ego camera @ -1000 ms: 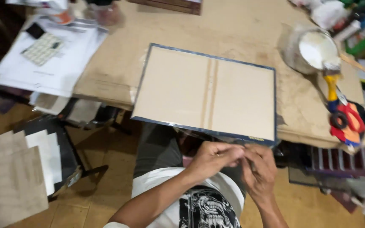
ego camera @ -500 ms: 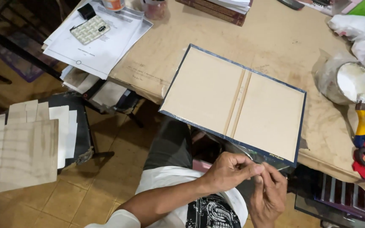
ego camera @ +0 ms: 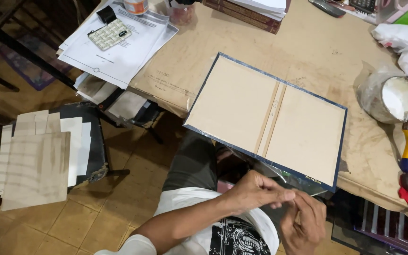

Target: The person applies white adhesive to the edges of a rectangular board using a brush, then smooths the surface with both hands. The person repeats the application and smoothing process on different sections of the board.

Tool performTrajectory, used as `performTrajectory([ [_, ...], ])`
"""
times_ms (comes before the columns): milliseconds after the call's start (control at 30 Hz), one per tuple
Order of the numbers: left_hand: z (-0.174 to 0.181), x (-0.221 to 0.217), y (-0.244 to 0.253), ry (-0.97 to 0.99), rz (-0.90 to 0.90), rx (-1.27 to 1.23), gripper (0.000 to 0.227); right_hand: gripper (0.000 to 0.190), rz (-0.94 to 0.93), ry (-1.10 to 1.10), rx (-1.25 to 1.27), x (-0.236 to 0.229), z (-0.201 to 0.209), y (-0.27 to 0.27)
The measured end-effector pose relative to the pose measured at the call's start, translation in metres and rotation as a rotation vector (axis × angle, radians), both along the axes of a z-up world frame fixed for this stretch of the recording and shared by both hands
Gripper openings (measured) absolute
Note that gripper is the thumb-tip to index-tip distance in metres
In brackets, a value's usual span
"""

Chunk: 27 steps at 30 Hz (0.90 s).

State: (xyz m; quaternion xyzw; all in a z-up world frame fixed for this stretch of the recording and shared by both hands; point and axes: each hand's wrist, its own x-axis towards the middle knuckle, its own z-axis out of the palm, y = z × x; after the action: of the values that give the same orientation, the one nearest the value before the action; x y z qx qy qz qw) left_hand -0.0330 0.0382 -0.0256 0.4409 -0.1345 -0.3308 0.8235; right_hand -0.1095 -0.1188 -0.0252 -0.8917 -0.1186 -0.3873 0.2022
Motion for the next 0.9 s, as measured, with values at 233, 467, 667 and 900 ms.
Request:
performTrajectory([
  [233,0.018,0.018,0.012,-0.097,0.164,-0.095,0.025,0.052,-0.036,0.091,-0.082,0.016,0.019,0.03],
  [467,0.017,0.068,0.044,-0.569,0.462,0.235,0.014,0.041,0.122,0.301,0.25,0.061,0.053,0.016],
  [667,-0.023,0.266,0.14,-0.773,0.789,0.954,0.022,0.017,-0.202,0.131,0.373,0.105,0.001,-0.143],
  [900,0.008,0.39,0.204,-1.145,0.867,1.459,0.019,0.028,-0.443,0.151,0.362,0.131,-0.023,-0.178],
])
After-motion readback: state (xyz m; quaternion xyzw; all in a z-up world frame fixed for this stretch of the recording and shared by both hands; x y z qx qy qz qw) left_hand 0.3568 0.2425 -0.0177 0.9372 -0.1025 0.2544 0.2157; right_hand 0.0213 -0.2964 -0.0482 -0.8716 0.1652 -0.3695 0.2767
